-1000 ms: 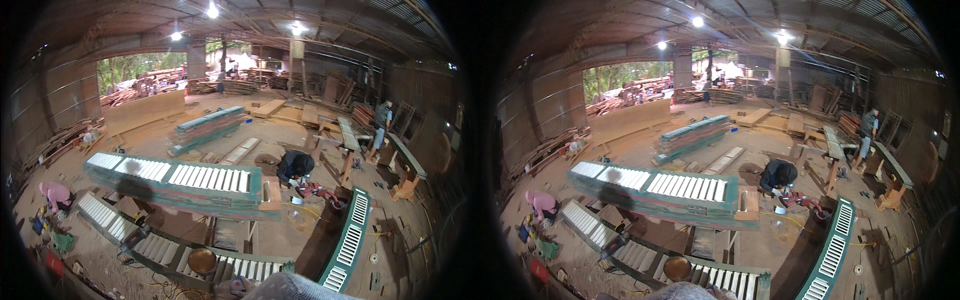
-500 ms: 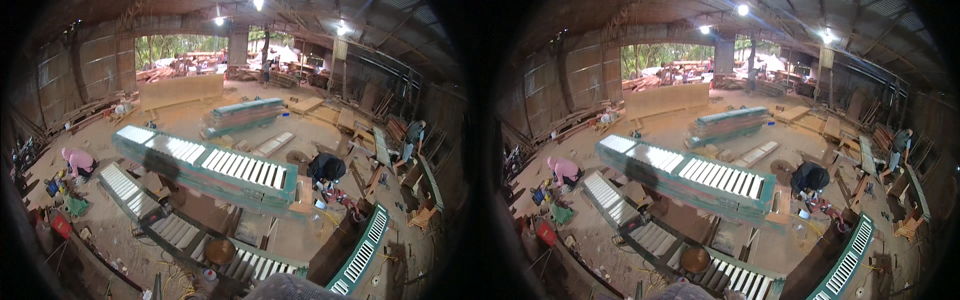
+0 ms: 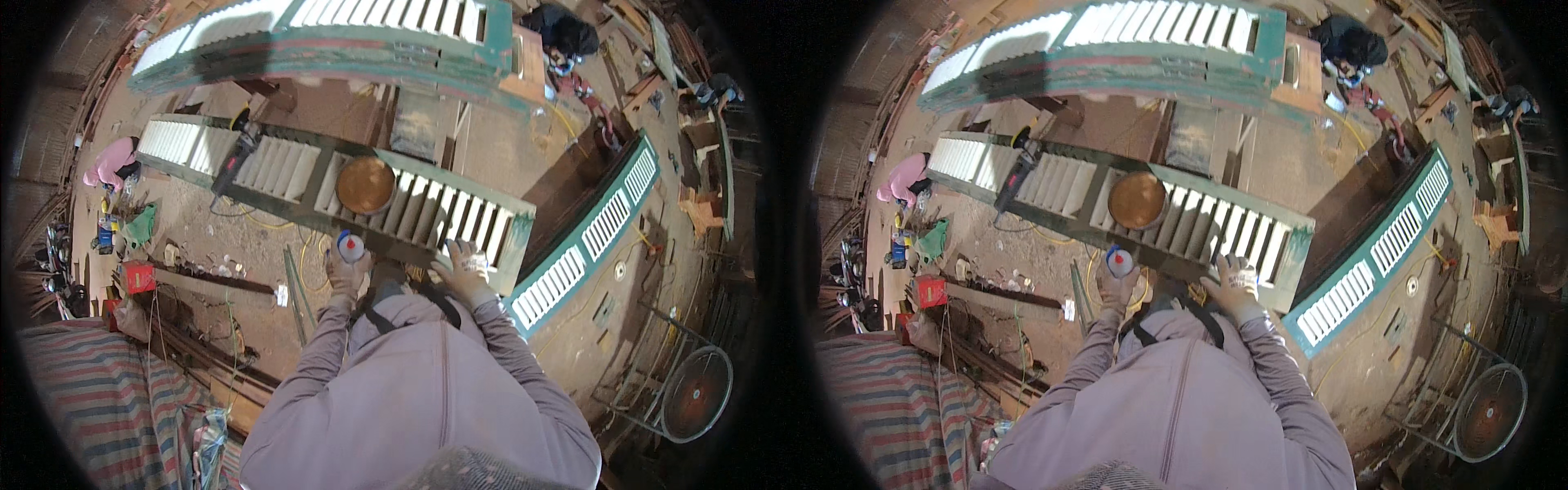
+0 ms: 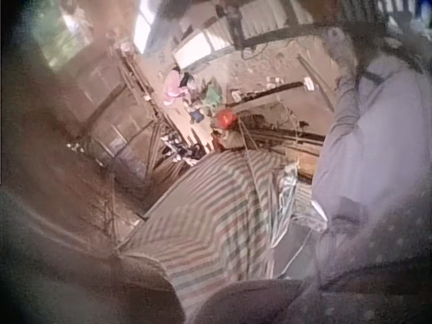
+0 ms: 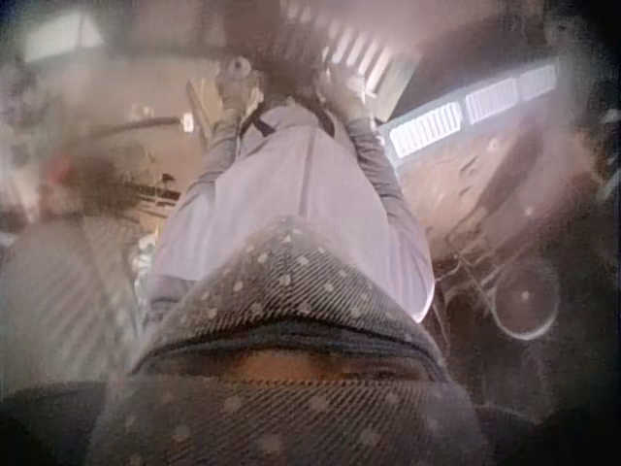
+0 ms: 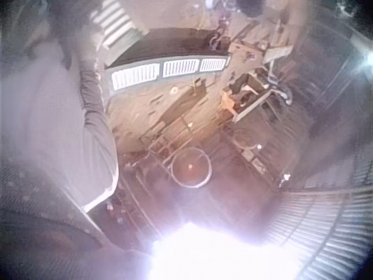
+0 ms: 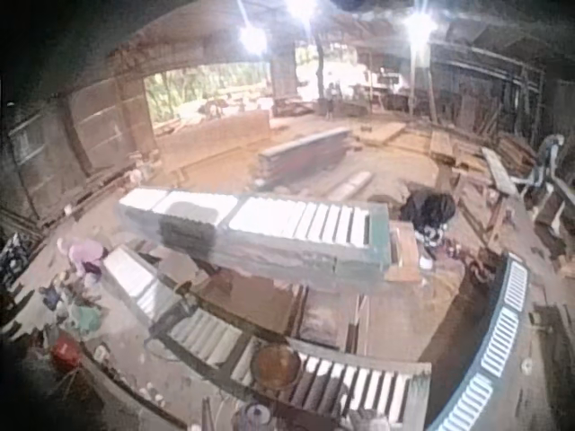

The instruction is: The person uses an orbital sander to smooth the surface of a green wooden slatted panel, then wipes the panel with a blue cloth and applies a liquid from a white bottle. The person repeats this sequence on multiple panels in a workshop setting.

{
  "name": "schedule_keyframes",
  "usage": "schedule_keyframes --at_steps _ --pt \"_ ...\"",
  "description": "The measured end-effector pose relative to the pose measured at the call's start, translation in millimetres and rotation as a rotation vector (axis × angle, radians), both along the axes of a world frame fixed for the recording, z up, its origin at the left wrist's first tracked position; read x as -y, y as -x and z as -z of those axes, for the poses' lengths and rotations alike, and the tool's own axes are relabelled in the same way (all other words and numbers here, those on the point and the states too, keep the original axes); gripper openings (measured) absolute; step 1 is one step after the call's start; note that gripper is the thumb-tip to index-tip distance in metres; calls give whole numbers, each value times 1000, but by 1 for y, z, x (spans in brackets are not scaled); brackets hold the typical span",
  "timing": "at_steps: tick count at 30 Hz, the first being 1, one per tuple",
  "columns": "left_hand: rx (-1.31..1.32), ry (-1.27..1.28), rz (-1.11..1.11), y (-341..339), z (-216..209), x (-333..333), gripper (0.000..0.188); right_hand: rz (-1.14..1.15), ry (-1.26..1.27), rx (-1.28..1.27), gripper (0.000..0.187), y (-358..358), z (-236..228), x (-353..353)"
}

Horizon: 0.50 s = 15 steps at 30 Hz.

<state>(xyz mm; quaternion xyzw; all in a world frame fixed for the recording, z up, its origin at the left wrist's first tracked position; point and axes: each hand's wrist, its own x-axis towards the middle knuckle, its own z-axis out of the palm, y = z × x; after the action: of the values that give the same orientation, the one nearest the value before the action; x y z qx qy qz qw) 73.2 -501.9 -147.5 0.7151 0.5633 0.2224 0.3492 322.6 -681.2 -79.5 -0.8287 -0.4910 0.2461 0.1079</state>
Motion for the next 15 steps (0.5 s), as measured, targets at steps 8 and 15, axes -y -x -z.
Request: schedule_keyframes --at_steps 8,15 --pt "194 32 55 -9 14 -4 81 23 -156 128 64 -3 12 14" --pt "144 -59 250 -52 -44 -6 75 43 -91 56 72 1 9 4"
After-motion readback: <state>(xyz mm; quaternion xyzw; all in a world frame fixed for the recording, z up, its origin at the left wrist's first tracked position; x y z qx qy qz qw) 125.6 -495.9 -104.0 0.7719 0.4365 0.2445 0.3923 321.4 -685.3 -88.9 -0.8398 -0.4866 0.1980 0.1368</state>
